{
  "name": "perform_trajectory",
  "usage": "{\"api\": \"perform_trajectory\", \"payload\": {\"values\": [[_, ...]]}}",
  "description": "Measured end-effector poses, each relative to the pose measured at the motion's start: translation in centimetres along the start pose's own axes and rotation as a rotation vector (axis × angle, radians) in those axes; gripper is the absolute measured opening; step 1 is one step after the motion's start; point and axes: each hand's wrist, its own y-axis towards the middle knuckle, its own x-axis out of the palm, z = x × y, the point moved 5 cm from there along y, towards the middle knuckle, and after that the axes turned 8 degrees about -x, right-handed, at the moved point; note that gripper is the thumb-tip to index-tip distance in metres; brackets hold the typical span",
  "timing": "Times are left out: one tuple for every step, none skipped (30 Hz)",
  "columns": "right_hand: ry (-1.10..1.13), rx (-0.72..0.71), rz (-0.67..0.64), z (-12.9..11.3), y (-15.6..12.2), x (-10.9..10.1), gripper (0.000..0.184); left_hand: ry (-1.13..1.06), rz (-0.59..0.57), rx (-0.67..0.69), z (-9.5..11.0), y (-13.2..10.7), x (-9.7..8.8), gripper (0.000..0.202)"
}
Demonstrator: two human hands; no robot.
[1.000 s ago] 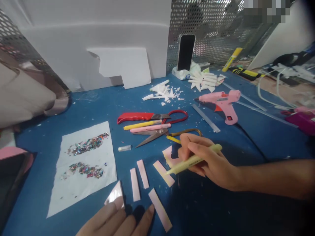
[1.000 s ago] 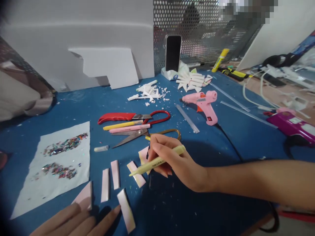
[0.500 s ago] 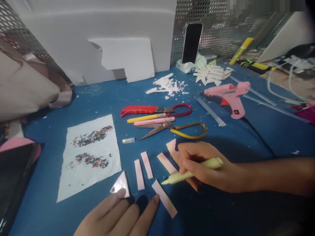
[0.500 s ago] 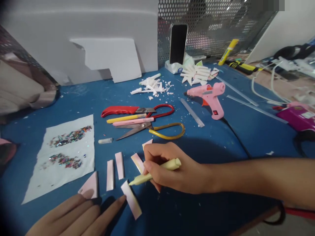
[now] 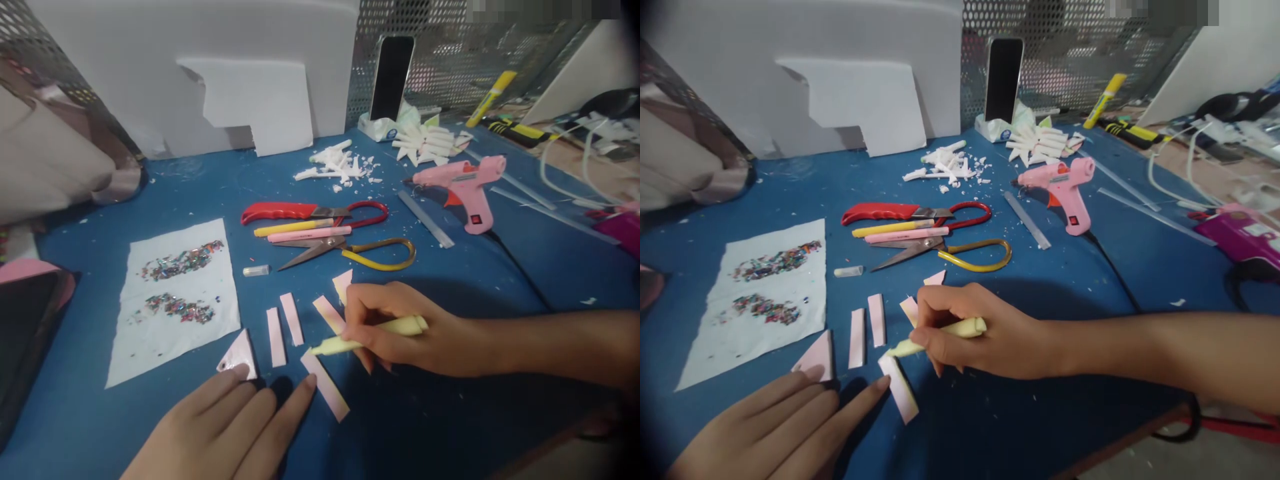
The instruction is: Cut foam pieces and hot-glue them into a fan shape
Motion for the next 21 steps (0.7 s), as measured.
{"api": "perform_trajectory", "payload": {"values": [[0.018,0.008,-0.011,0.12,-0.03,0.07,0.023,-0.009,0.009,0.006,0.03,-0.04,-0.01,0.039],[0.035,0.012,-0.018,0.24,-0.05,0.12,0.023,-0.014,0.01,0.006,0.03,-0.07,0.02,0.038],[0.042,0.011,-0.013,0.31,-0.07,0.11,0.024,-0.014,0.004,-0.001,-0.01,-0.08,0.08,0.038],[0.037,0.004,0.001,0.34,-0.07,0.04,0.024,-0.012,-0.002,-0.006,-0.05,-0.09,0.13,0.038],[0.023,-0.005,0.019,0.33,-0.06,-0.05,0.023,-0.009,-0.01,-0.009,-0.08,-0.08,0.19,0.038],[0.011,-0.014,0.031,0.29,-0.05,-0.12,0.023,-0.009,-0.014,-0.005,-0.09,-0.07,0.22,0.038],[0.003,-0.02,0.027,0.25,-0.03,-0.11,0.023,-0.013,-0.019,-0.003,-0.11,-0.05,0.25,0.037],[0.0,-0.019,0.012,0.22,-0.02,-0.05,0.024,-0.019,-0.016,0.0,-0.11,-0.02,0.23,0.037],[0.003,-0.015,-0.009,0.2,-0.01,0.04,0.026,-0.026,-0.01,0.006,-0.11,0.02,0.18,0.037],[0.01,-0.011,-0.022,0.19,0.0,0.1,0.027,-0.028,-0.007,0.008,-0.11,0.06,0.16,0.037],[0.011,-0.01,-0.017,0.18,0.0,0.06,0.027,-0.027,-0.006,0.006,-0.11,0.11,0.14,0.037],[0.004,-0.013,0.003,0.15,0.0,-0.04,0.027,-0.025,-0.001,0.004,-0.11,0.15,0.11,0.037],[-0.007,-0.017,0.026,0.12,0.01,-0.17,0.026,-0.026,0.006,0.004,-0.09,0.19,0.05,0.037],[-0.015,-0.02,0.037,0.07,0.01,-0.23,0.025,-0.031,0.013,0.004,-0.07,0.22,0.0,0.036],[-0.02,-0.019,0.027,0.04,0.02,-0.17,0.025,-0.035,0.017,0.001,-0.07,0.24,-0.03,0.037],[-0.021,-0.017,0.0,-0.02,0.03,-0.03,0.027,-0.036,0.019,0.006,-0.04,0.23,-0.05,0.037],[-0.018,-0.019,-0.03,-0.1,0.04,0.12,0.028,-0.03,0.012,0.01,-0.01,0.2,-0.02,0.037],[-0.012,-0.028,-0.047,-0.23,0.05,0.22,0.029,-0.021,0.003,0.015,0.01,0.15,0.03,0.037],[-0.008,-0.04,-0.044,-0.37,0.06,0.21,0.028,-0.012,-0.007,0.018,0.02,0.09,0.08,0.037],[-0.006,-0.052,-0.024,-0.48,0.06,0.11,0.026,-0.004,-0.017,0.016,0.0,0.04,0.12,0.037],[-0.008,-0.06,0.0,-0.55,0.04,-0.02,0.023,-0.004,-0.013,0.017,0.0,0.0,0.09,0.037]]}}
